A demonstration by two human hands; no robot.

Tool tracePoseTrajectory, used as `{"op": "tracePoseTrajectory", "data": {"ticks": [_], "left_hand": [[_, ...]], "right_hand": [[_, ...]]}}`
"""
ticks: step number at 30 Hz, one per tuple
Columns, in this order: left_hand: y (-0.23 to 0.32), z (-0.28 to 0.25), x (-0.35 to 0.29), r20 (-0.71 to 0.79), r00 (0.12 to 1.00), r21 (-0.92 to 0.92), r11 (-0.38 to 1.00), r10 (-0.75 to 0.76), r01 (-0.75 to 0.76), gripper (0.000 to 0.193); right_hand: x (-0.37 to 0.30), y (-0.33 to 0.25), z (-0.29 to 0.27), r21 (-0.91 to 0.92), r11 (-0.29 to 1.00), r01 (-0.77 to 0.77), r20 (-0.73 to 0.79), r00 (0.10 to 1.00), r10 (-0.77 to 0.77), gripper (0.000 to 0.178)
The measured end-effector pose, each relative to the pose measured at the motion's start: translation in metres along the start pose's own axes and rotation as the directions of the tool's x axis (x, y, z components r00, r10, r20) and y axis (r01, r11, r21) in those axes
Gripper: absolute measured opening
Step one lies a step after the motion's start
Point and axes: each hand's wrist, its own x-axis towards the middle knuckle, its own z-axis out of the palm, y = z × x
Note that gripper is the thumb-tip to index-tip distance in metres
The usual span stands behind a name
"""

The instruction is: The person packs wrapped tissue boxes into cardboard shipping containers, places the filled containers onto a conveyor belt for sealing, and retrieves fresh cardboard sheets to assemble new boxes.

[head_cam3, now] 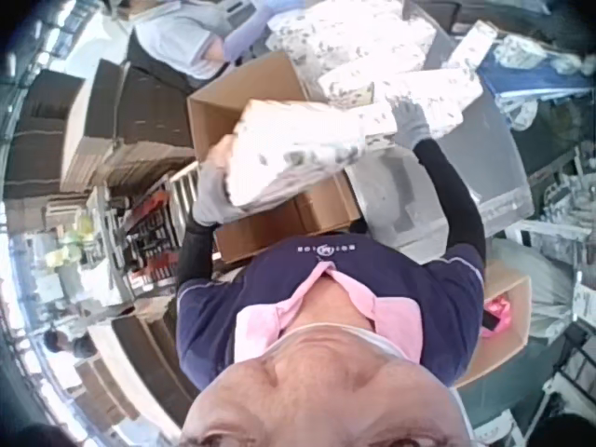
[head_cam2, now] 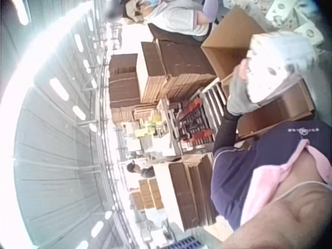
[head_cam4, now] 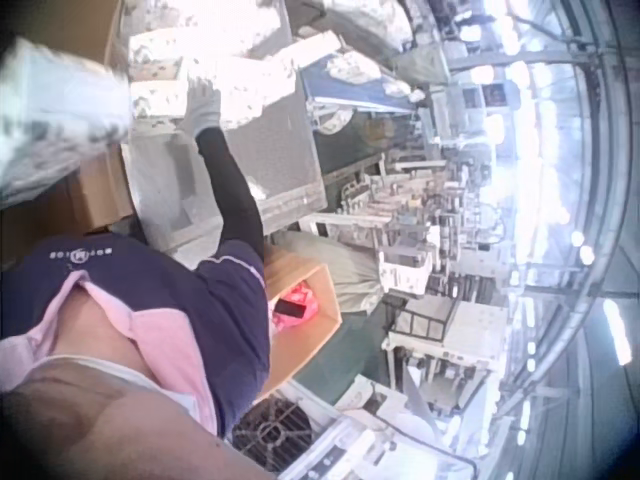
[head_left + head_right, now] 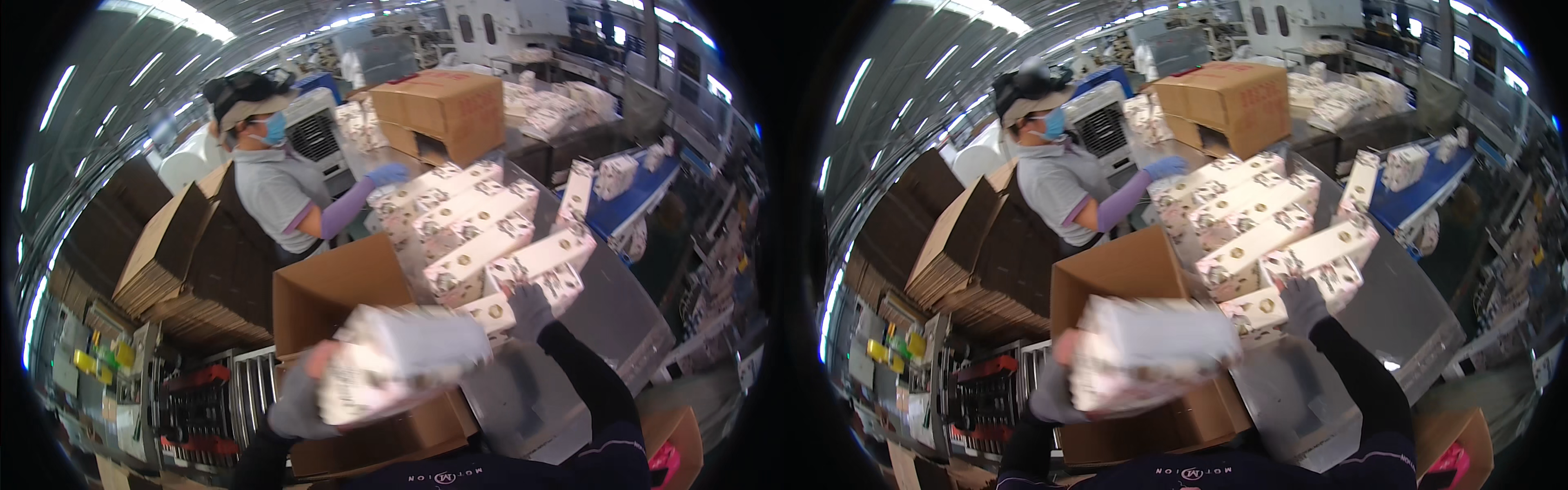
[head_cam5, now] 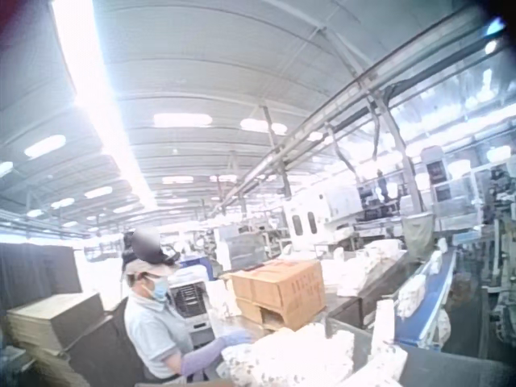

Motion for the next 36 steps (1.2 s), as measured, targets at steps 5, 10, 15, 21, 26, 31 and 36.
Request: {"op": "tracePoseTrajectory", "data": {"ticks": [5, 10, 15, 21, 26, 31, 36], "left_hand": [[-0.035, 0.046, -0.031, 0.304, 0.945, 0.283, 0.959, -0.119, 0.029, 0.103], [-0.082, 0.123, -0.083, 0.440, 0.881, 0.287, 0.957, -0.176, 0.048, 0.109], [-0.138, 0.207, -0.140, 0.488, 0.843, 0.210, 0.968, -0.225, 0.136, 0.104], [-0.132, 0.199, -0.140, 0.642, 0.654, 0.319, 0.915, -0.400, 0.246, 0.084], [-0.163, 0.230, -0.154, 0.749, 0.564, 0.277, 0.937, -0.349, 0.212, 0.072], [-0.195, 0.268, -0.191, 0.834, 0.441, 0.226, 0.934, -0.332, 0.276, 0.062], [-0.224, 0.283, -0.191, 0.883, 0.246, 0.340, 0.906, -0.400, 0.253, 0.055]], "right_hand": [[0.004, -0.053, -0.035, 0.140, 0.980, -0.142, 0.280, 0.955, 0.098, 0.102], [-0.056, -0.025, -0.035, 0.435, 0.832, -0.344, 0.345, 0.917, 0.199, 0.082], [-0.080, -0.023, -0.101, 0.542, 0.738, -0.402, 0.223, 0.915, 0.335, 0.075], [-0.047, -0.138, -0.224, 0.614, 0.711, 0.344, -0.369, 0.921, -0.127, 0.069], [0.031, -0.286, -0.100, 0.654, 0.537, 0.532, -0.230, 0.817, -0.529, 0.076], [0.045, -0.370, 0.044, 0.608, 0.636, 0.475, 0.197, 0.686, -0.700, 0.079], [0.031, -0.416, 0.112, 0.423, 0.792, 0.440, 0.326, 0.742, -0.586, 0.076]]}}
